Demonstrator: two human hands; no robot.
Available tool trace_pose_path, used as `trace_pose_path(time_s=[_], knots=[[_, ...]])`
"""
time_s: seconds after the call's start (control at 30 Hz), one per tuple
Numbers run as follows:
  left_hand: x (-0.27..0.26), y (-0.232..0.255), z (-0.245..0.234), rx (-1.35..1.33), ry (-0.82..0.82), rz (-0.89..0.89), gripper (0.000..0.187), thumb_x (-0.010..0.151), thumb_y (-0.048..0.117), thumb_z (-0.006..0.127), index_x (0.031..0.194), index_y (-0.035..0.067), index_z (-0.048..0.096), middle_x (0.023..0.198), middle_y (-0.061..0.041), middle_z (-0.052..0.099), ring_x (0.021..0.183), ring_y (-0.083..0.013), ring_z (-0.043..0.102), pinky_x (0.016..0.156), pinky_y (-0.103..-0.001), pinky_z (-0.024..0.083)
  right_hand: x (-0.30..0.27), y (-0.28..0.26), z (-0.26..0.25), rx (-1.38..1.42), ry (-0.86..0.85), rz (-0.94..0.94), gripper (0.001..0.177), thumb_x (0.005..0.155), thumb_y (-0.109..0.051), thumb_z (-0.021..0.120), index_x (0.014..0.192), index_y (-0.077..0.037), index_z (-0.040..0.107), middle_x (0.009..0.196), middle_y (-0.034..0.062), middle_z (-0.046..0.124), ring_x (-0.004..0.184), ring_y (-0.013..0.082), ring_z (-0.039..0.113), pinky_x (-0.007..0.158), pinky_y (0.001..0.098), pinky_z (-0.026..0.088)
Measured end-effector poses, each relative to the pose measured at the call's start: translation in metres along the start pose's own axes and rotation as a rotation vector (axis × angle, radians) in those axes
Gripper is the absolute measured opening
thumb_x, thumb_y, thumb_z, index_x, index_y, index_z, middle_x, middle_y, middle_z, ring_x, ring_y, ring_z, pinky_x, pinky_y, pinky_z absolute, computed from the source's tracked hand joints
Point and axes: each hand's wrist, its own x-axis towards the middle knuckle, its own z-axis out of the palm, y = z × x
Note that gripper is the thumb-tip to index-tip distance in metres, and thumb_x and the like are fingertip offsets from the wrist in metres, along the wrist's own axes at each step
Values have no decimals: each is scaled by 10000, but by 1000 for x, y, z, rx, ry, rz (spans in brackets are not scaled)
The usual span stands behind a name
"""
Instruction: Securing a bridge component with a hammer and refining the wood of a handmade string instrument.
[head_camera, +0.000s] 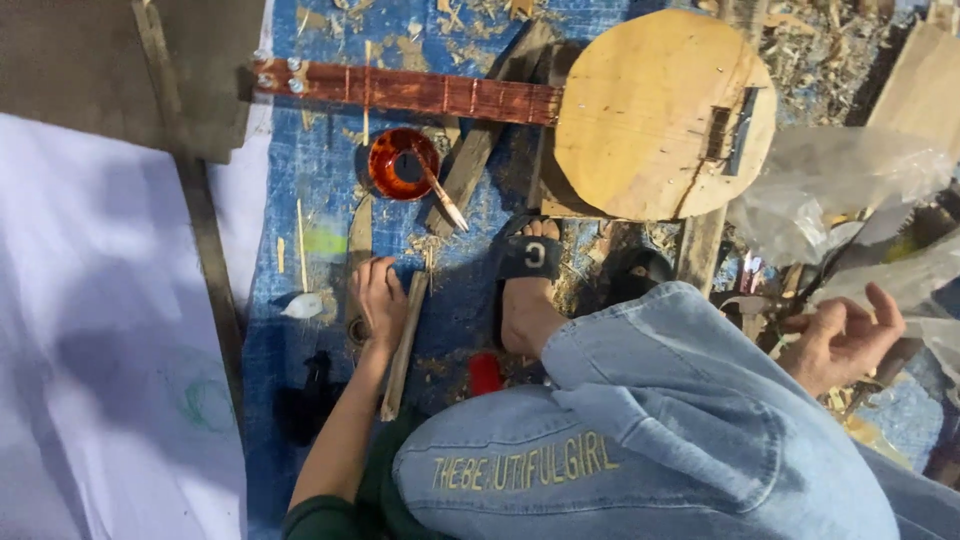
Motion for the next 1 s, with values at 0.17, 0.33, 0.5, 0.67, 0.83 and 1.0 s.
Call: trace_pose_path(time_s=[0.17,0.33,0.5,0.67,0.83,1.0], knots=[[-39,-21,-41,83,185,-587,502,859,-164,501,1280,64,651,1186,-137,645,1105,-323,566,931,-432,484,-3,47,-35,30,-43,-32,249,1193,-2,498,1437,-7,451,989,147,495,662,227,501,567,387,512],[-127,-51,-59,323,-67,-302,389,1057,238,503,1366,14,576,1243,-261,611,1105,-473,571,920,-562,455,-13,38,-32,33,-9,91,223,1199,-58,466,1422,-61,460,934,95,468,604,199,449,645,360,495],[-149,-48,-53,403,-334,-328,669,983,208,606,1605,131,374,1564,-201,437,1372,-422,468,1046,-561,426,-9,44,-34,-1,-36,50,272,1228,-164,533,1456,-33,462,897,111,485,631,215,506,639,363,479],[-129,-64,-50,515,-166,-105,347,1004,202,593,1349,172,605,1448,-256,551,1070,-477,589,819,-557,475,-9,41,-26,20,65,46,256,1090,41,502,1326,-9,588,866,115,590,590,174,554,511,299,436],[-112,-51,-62,510,-170,-29,334,984,133,613,1311,201,614,1466,-218,540,1224,-491,552,854,-584,494,-16,9,-19,48,63,162,191,1129,26,498,1310,-19,541,1007,96,560,698,145,529,606,282,508],[-42,7,-87,454,-98,-14,246,1024,224,537,1143,79,696,1396,-154,596,1266,-458,494,1058,-593,411,-14,-16,-14,4,79,258,195,1105,-68,529,1288,-18,572,1016,90,566,700,148,540,622,275,490]])
